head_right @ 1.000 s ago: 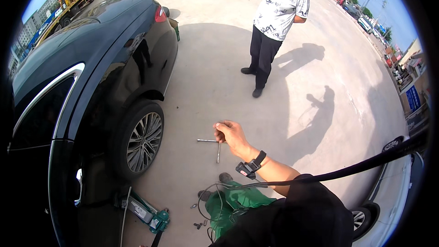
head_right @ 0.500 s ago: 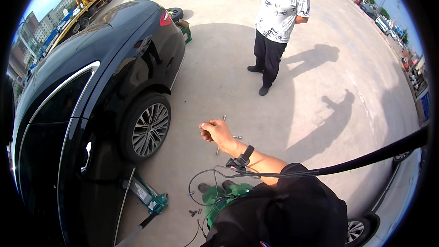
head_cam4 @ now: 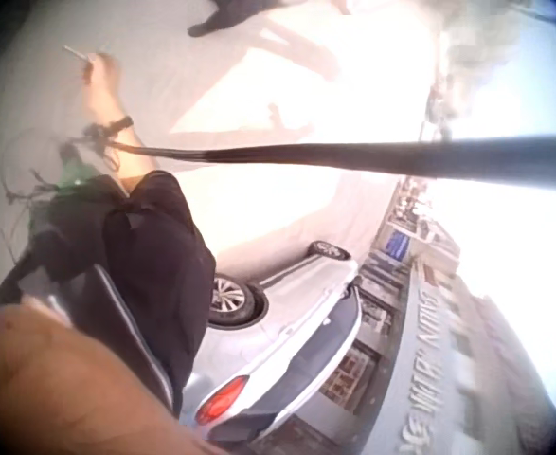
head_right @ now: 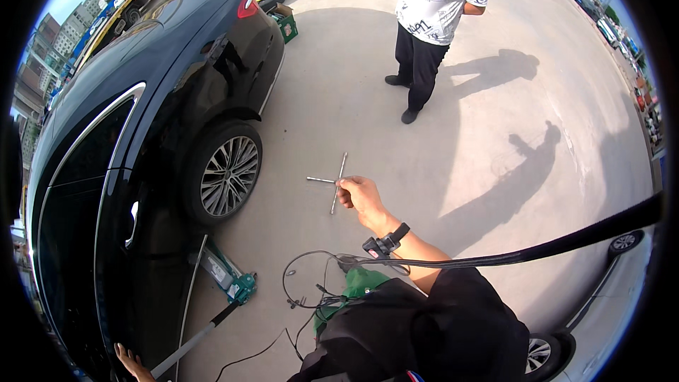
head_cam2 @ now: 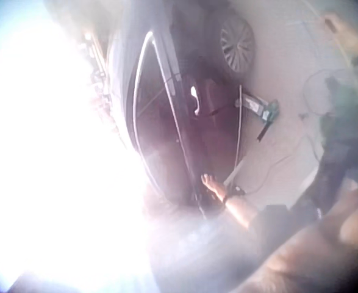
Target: The person uses a floor jack to lift a car, removes lug nuts from a wheel using a cross wrench, pulls the wheel off the hub, and carries it into a shop to place it onto a tire changer machine.
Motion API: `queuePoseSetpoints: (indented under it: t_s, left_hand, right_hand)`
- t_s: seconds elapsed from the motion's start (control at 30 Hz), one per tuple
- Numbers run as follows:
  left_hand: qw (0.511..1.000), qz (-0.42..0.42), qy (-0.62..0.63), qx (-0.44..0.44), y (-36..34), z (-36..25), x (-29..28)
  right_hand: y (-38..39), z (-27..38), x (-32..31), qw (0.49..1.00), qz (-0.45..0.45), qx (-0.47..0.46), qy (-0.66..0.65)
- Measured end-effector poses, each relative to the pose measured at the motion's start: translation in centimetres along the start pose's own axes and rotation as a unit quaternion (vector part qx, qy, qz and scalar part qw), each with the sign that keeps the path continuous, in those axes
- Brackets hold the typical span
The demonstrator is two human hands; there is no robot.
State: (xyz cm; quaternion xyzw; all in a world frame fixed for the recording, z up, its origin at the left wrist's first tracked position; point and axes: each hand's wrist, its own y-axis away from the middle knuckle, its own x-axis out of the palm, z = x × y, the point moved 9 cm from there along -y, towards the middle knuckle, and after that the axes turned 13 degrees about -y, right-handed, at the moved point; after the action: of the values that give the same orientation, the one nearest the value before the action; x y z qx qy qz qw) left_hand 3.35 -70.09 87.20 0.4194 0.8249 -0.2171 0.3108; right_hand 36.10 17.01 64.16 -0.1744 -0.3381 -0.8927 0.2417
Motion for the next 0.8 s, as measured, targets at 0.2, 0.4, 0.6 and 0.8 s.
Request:
queuePoseSetpoints:
  t_s: [0.2, 0.4, 0.6, 0.8]
  left_hand:
    - [0.998, 0.037, 0.039, -0.030, 0.8, -2.1, -1.0]
    - [0.995, 0.058, -0.073, -0.035, -3.0, -1.6, -3.5]
    - [0.965, 0.054, -0.257, 0.022, 1.5, -4.7, 12.4]
    - [0.951, 0.088, -0.287, 0.072, 5.3, -9.5, 18.7]
  right_hand:
    - [-0.9, -0.9, -7.2, 0.995, -0.086, -0.019, -0.037]
    - [-1.4, -2.7, -13.1, 0.986, -0.158, 0.002, -0.061]
    - [-2.3, -1.9, -10.0, 0.989, -0.144, 0.012, -0.024]
    - [0.0, -2.4, -7.2, 0.995, -0.097, -0.002, -0.034]
